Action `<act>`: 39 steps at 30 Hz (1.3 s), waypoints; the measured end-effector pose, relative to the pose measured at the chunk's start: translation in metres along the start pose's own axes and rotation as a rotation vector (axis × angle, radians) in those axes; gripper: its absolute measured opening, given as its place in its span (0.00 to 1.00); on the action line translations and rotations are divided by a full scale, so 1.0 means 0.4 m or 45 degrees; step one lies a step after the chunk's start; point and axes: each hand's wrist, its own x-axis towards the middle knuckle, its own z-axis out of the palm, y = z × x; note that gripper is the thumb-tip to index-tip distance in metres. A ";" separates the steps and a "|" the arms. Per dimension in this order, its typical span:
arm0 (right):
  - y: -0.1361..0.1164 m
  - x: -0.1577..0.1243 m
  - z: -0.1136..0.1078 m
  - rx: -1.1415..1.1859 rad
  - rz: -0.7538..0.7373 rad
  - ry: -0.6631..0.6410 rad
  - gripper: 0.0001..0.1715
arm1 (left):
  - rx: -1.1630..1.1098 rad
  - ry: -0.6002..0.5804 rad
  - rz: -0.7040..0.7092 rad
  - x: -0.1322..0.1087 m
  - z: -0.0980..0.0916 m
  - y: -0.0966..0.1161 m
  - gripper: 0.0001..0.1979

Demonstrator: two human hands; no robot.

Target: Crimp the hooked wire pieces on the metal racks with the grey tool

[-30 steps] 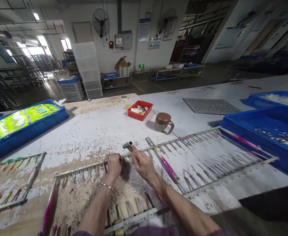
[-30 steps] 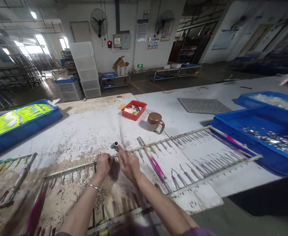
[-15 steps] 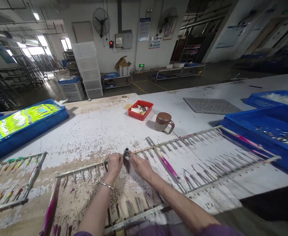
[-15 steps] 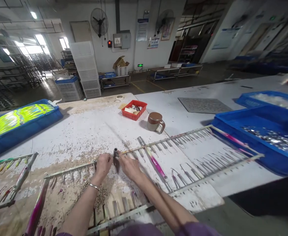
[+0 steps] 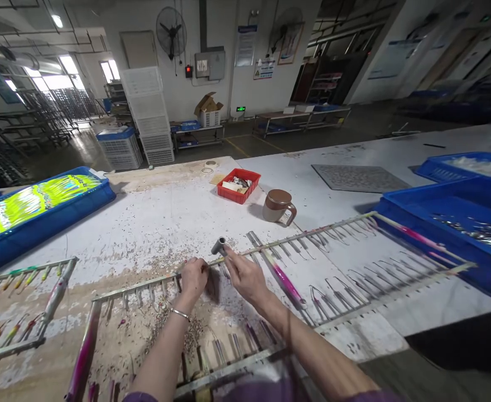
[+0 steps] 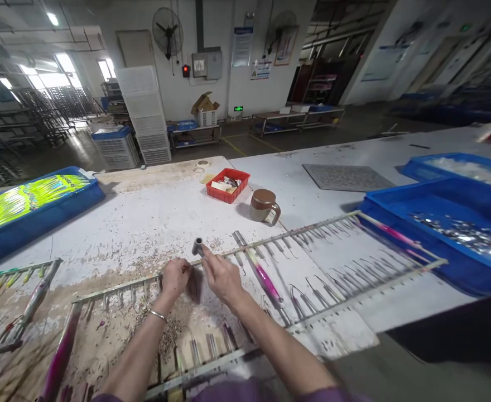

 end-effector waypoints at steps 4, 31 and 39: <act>0.004 0.002 0.010 -0.044 0.004 -0.012 0.29 | 0.003 -0.023 -0.014 -0.001 -0.015 0.010 0.08; -0.009 -0.016 -0.003 0.013 -0.010 -0.042 0.26 | 0.019 -0.076 -0.058 0.001 -0.019 0.012 0.07; -0.008 -0.010 0.015 -0.136 0.071 -0.293 0.26 | 0.013 -0.058 -0.051 -0.002 -0.019 0.013 0.08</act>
